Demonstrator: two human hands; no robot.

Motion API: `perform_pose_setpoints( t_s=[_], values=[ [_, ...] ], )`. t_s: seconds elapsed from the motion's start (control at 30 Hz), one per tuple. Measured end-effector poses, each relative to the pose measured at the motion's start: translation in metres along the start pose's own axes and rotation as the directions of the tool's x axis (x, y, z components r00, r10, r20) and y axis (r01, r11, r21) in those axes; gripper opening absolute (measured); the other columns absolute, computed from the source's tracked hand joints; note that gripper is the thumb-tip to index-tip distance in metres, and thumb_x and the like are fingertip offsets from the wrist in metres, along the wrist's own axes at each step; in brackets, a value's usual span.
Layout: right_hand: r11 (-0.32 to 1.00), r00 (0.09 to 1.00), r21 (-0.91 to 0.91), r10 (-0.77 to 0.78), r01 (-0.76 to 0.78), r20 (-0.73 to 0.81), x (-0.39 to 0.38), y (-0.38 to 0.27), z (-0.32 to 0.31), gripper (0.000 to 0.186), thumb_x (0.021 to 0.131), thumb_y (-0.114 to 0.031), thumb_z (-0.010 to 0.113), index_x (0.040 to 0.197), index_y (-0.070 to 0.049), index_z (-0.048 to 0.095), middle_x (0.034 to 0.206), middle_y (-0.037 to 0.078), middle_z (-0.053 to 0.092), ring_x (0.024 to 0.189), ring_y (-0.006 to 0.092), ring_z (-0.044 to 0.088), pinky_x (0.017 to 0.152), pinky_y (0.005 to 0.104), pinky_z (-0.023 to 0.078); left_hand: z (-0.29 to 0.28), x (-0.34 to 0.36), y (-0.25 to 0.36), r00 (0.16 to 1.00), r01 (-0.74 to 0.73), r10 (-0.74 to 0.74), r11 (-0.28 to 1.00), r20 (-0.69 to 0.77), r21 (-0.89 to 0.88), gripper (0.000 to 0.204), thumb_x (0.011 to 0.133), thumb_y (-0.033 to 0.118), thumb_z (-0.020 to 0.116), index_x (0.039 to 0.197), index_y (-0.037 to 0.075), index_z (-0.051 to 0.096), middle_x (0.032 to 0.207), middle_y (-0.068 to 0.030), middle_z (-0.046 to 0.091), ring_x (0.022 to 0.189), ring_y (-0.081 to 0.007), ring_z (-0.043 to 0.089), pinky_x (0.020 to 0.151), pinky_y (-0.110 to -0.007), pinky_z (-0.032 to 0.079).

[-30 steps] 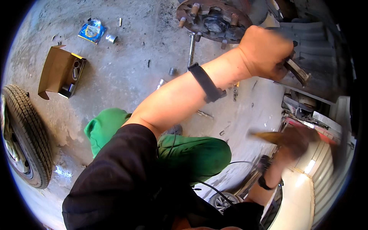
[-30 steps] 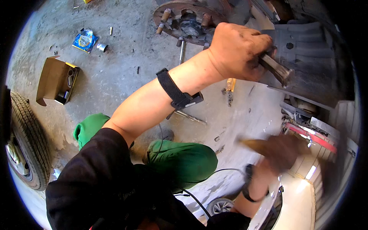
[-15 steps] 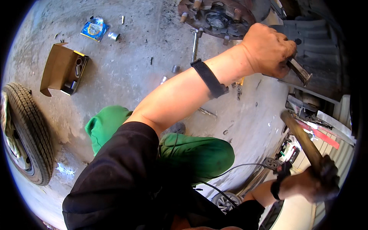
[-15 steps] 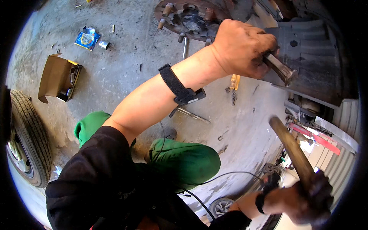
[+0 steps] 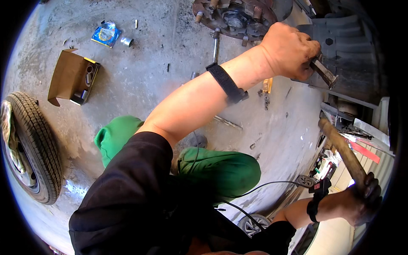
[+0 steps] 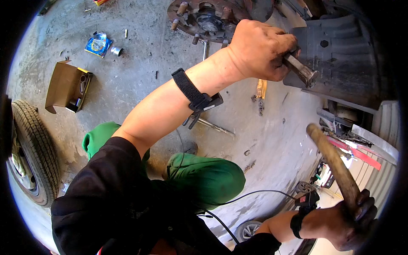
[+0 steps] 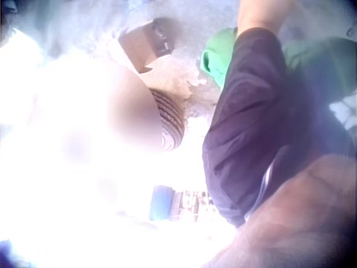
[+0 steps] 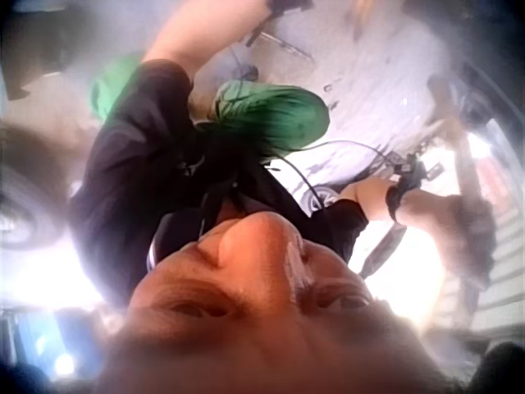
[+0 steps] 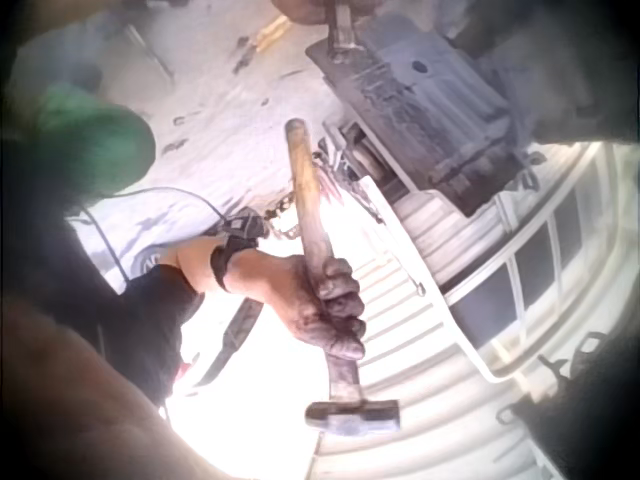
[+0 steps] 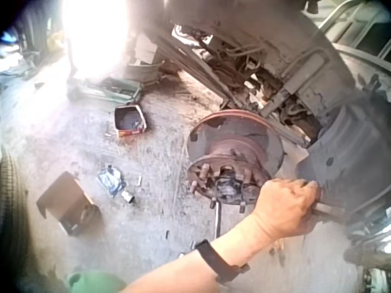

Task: The person uses pliers and a screwdriver to work on a wheel hub assembly, then walks across the shop to retrieve a hammer and uses it to strike a chisel against the brake rotor.

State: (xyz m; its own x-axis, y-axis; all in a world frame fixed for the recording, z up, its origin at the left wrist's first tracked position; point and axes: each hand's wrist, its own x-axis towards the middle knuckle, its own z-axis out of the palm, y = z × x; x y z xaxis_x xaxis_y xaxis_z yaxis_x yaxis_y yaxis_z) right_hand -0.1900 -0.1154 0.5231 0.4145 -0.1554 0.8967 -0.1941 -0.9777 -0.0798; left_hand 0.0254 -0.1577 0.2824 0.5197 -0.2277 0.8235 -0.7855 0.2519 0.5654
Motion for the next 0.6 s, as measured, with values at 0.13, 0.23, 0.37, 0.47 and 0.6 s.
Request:
perform_pose_setpoints(
  t_s=[0.13, 0.23, 0.37, 0.47, 0.6],
  values=[
    [0.802, 0.793, -0.595, 0.398, -0.057, 0.461, -0.101, 0.024, 0.043, 0.023, 0.086, -0.024, 0.065, 0.079, -0.003, 0.057, 0.064, 0.004, 0.058, 0.052, 0.0121, 0.054, 0.048, 0.0266, 0.043, -0.001, 0.000, -0.014, 0.997, 0.003, -0.001, 1.000, -0.081, 0.021, 0.018, 0.053, 0.023, 0.068, 0.068, 0.019, 0.060, 0.060, 0.0009, 0.058, 0.057, -0.0209, 0.061, 0.047, -0.033, 0.046],
    [0.651, 0.528, -0.349, 0.755, -0.674, 0.388, -0.096, 0.010, 0.061, 0.024, 0.092, -0.021, 0.060, 0.075, -0.005, 0.054, 0.055, 0.002, 0.050, 0.045, 0.0101, 0.046, 0.044, 0.0254, 0.036, 0.000, 0.004, -0.006, 0.996, -0.025, 0.029, 0.998, -0.080, 0.049, 0.016, 0.055, 0.023, 0.069, 0.067, 0.018, 0.059, 0.060, 0.0004, 0.058, 0.056, -0.0213, 0.061, 0.046, -0.033, 0.046],
    [0.648, 0.654, -0.120, 0.757, -0.752, -0.011, -0.050, 0.012, 0.022, 0.030, 0.093, -0.024, 0.056, 0.068, -0.010, 0.049, 0.054, 0.001, 0.043, 0.044, 0.0112, 0.038, 0.043, 0.0259, 0.031, 0.000, 0.005, -0.006, 0.995, -0.017, 0.018, 1.000, -0.093, 0.011, 0.017, 0.055, 0.026, 0.068, 0.067, 0.017, 0.059, 0.061, -0.0004, 0.059, 0.057, -0.0215, 0.062, 0.046, -0.034, 0.046],
    [0.902, 0.892, -0.024, 0.423, -0.432, -0.155, -0.004, 0.014, -0.014, 0.029, 0.090, -0.028, 0.055, 0.069, -0.009, 0.050, 0.059, 0.004, 0.046, 0.050, 0.0142, 0.042, 0.049, 0.0282, 0.037, 0.002, -0.001, -0.007, 0.996, 0.019, -0.019, 1.000, -0.082, 0.009, 0.019, 0.054, 0.029, 0.065, 0.067, 0.017, 0.059, 0.063, 0.0001, 0.061, 0.059, -0.0213, 0.063, 0.048, -0.035, 0.046],
    [0.571, 0.936, -0.742, -0.217, 0.353, 0.279, -0.026, 0.025, -0.022, 0.033, 0.088, -0.034, 0.054, 0.078, -0.003, 0.054, 0.067, 0.008, 0.054, 0.055, 0.0178, 0.052, 0.056, 0.0305, 0.048, 0.004, 0.002, -0.003, 0.997, -0.020, 0.018, 1.000, -0.078, -0.022, 0.018, 0.054, 0.026, 0.067, 0.069, 0.017, 0.061, 0.061, -0.0001, 0.060, 0.058, -0.0214, 0.062, 0.048, -0.033, 0.047]
  ],
)
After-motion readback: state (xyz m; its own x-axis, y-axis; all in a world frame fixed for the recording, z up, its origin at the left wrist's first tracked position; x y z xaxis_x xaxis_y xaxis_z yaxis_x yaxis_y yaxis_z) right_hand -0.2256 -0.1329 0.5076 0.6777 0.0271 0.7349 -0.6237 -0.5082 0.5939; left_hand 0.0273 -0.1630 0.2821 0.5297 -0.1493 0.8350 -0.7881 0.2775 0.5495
